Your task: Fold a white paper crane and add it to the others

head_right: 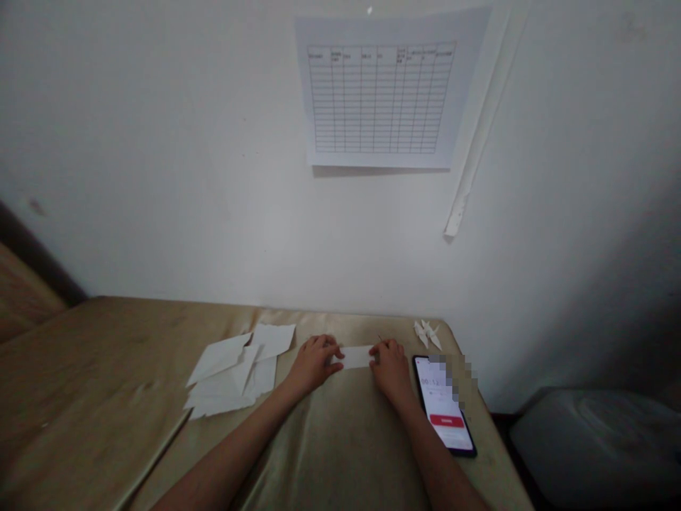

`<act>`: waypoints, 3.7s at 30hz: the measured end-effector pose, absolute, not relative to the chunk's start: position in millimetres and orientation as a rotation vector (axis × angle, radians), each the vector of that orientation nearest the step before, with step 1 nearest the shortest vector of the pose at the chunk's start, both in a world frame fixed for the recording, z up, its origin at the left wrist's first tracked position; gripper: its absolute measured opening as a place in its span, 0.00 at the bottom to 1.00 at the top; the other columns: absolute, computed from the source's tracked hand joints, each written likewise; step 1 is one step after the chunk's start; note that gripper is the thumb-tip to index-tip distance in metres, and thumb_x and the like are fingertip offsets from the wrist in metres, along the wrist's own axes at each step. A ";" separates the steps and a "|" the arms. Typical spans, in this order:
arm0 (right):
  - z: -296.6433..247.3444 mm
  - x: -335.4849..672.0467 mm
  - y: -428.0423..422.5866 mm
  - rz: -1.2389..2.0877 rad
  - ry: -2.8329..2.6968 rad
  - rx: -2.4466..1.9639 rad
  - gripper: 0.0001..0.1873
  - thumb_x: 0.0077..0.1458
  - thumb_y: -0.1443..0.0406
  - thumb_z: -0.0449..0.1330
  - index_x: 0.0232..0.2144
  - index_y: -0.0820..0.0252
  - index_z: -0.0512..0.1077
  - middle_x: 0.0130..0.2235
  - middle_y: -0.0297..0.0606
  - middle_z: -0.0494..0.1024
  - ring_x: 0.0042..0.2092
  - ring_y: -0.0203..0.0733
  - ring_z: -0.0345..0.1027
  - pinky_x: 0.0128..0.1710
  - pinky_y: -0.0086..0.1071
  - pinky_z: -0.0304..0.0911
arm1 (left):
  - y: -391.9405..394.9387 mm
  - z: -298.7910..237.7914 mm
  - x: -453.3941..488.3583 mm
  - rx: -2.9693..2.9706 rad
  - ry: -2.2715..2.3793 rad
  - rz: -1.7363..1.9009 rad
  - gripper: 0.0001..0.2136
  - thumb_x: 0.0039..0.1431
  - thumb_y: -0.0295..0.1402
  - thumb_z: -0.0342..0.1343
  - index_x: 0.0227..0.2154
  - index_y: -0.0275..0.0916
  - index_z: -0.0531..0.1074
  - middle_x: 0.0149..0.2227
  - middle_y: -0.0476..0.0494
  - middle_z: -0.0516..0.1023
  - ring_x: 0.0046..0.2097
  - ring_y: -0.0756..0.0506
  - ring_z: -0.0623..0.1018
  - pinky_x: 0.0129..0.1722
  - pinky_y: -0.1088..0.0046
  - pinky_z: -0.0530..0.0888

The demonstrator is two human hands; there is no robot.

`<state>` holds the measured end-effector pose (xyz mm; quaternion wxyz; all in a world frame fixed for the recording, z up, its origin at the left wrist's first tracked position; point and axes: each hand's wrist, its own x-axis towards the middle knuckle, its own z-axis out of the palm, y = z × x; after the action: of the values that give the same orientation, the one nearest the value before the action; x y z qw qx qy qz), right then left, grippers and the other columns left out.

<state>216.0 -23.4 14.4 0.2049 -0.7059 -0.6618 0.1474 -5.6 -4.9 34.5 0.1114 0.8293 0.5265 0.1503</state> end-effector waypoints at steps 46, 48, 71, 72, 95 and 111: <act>26.1 210.0 -24.4 0.446 -1.871 -2.064 0.18 0.50 0.63 0.61 0.46 0.50 0.74 0.53 0.41 0.68 0.57 0.51 0.58 0.54 0.40 0.53 | -17.5 27.8 20.0 2.280 1.779 0.492 0.15 0.52 0.39 0.62 0.43 0.43 0.73 0.52 0.40 0.70 0.58 0.36 0.67 0.63 0.50 0.54; 25.0 213.8 -22.4 0.471 -1.873 -2.049 0.19 0.50 0.64 0.60 0.46 0.49 0.74 0.53 0.40 0.68 0.57 0.51 0.58 0.54 0.40 0.53 | -14.3 27.1 15.4 2.282 1.727 0.462 0.15 0.52 0.37 0.62 0.43 0.44 0.73 0.54 0.41 0.70 0.59 0.36 0.66 0.64 0.50 0.55; 22.4 208.2 -28.1 0.312 -1.892 -2.004 0.15 0.53 0.55 0.61 0.43 0.51 0.75 0.51 0.42 0.70 0.55 0.53 0.61 0.53 0.41 0.55 | -10.9 21.4 5.5 2.304 1.646 0.562 0.14 0.54 0.42 0.61 0.43 0.45 0.75 0.54 0.43 0.71 0.60 0.36 0.65 0.64 0.52 0.54; 22.5 204.9 -29.9 0.278 -1.882 -2.017 0.16 0.53 0.55 0.61 0.43 0.52 0.74 0.51 0.43 0.70 0.55 0.53 0.61 0.53 0.42 0.55 | -13.3 22.0 8.4 2.312 1.665 0.568 0.15 0.53 0.43 0.61 0.43 0.45 0.74 0.54 0.42 0.71 0.60 0.36 0.65 0.65 0.51 0.53; 31.5 199.7 -26.7 0.392 -1.847 -2.152 0.18 0.49 0.59 0.63 0.45 0.47 0.74 0.53 0.41 0.68 0.57 0.52 0.58 0.54 0.42 0.52 | -17.7 23.7 22.3 2.253 1.805 0.543 0.17 0.51 0.42 0.62 0.43 0.44 0.72 0.53 0.40 0.69 0.59 0.36 0.66 0.66 0.46 0.50; 22.9 222.4 -14.8 0.542 -1.885 -2.053 0.21 0.49 0.68 0.59 0.45 0.43 0.77 0.53 0.38 0.68 0.58 0.49 0.58 0.55 0.40 0.52 | 2.5 18.7 -7.1 2.305 1.575 0.449 0.19 0.49 0.33 0.63 0.46 0.49 0.73 0.58 0.44 0.67 0.63 0.37 0.63 0.65 0.52 0.54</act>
<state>222.4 -14.8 22.9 0.1506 -0.7147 -0.6564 0.1889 -7.1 2.5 18.7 0.1564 0.8051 0.5503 0.1568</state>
